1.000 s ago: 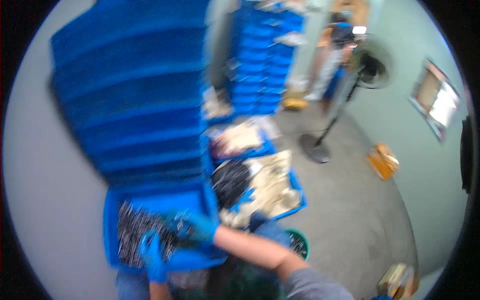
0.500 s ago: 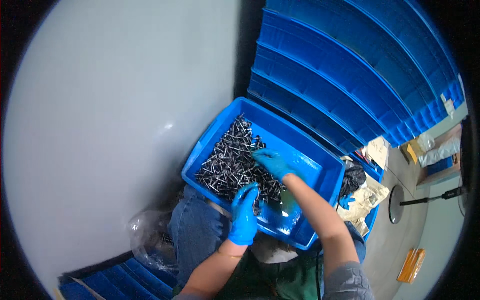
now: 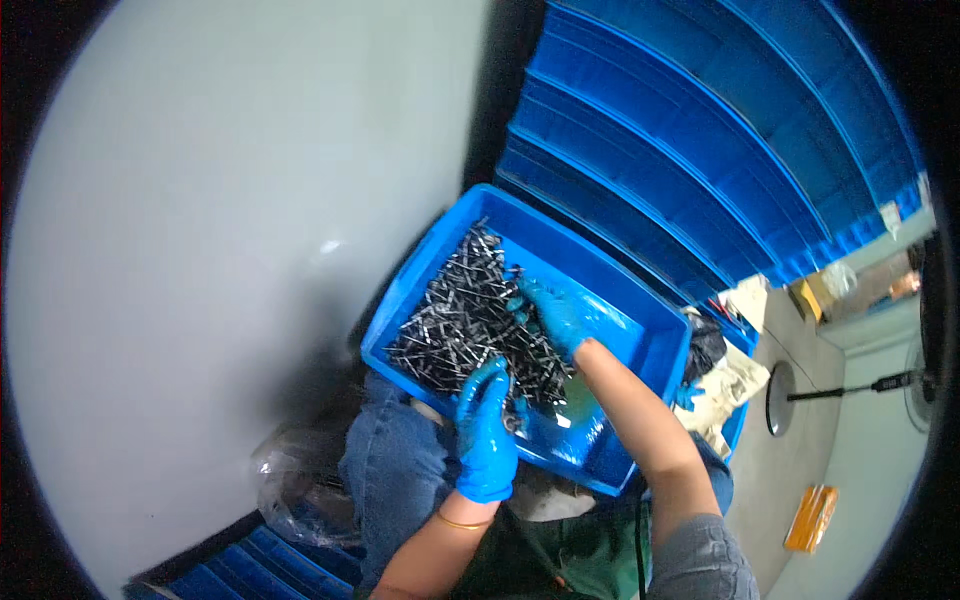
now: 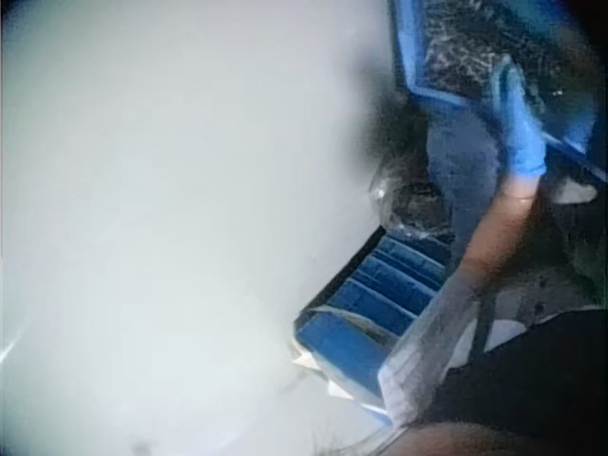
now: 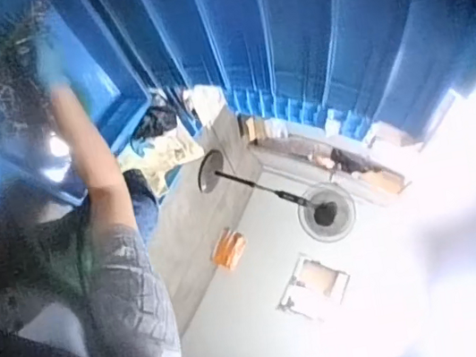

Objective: The person sits on the floor and repeatedly picks up small metal fasteners from a blue bin, inserts them into a cylindrical tool, and then removes them. The person continues this repetitive cycle throughout the clip.

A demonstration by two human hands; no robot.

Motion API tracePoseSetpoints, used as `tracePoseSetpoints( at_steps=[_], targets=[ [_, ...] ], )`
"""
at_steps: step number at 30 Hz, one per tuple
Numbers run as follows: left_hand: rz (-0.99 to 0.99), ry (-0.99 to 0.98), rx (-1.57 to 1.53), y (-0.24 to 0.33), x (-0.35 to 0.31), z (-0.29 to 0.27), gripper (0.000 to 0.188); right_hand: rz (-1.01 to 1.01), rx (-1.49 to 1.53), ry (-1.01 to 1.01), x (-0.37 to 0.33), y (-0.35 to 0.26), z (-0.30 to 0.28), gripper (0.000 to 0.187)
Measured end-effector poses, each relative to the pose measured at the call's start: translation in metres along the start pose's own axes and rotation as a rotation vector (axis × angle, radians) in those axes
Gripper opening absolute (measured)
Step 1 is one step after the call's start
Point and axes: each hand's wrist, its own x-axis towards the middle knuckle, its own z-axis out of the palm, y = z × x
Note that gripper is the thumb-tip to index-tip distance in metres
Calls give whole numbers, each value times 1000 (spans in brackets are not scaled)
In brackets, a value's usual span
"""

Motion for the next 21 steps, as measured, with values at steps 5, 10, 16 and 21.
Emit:
tracePoseSetpoints(
  at_steps=[5, 10, 16, 21],
  targets=[
    [86, -108, 174, -6, -12, 5, 19, 512, 818, -101, -107, -38, -28, 17],
    [254, -291, 477, -22, -32, 16, 18, 472, 1071, -217, -165, -49, -44, 12],
    [452, -398, 679, -33, -45, 18, 19, 490, 1282, -169, -191, -47, -49, 15],
    [701, -476, 804, -28, -53, 25, 20, 439, 1204, -175, -202, -44, -55, 17]
  ],
)
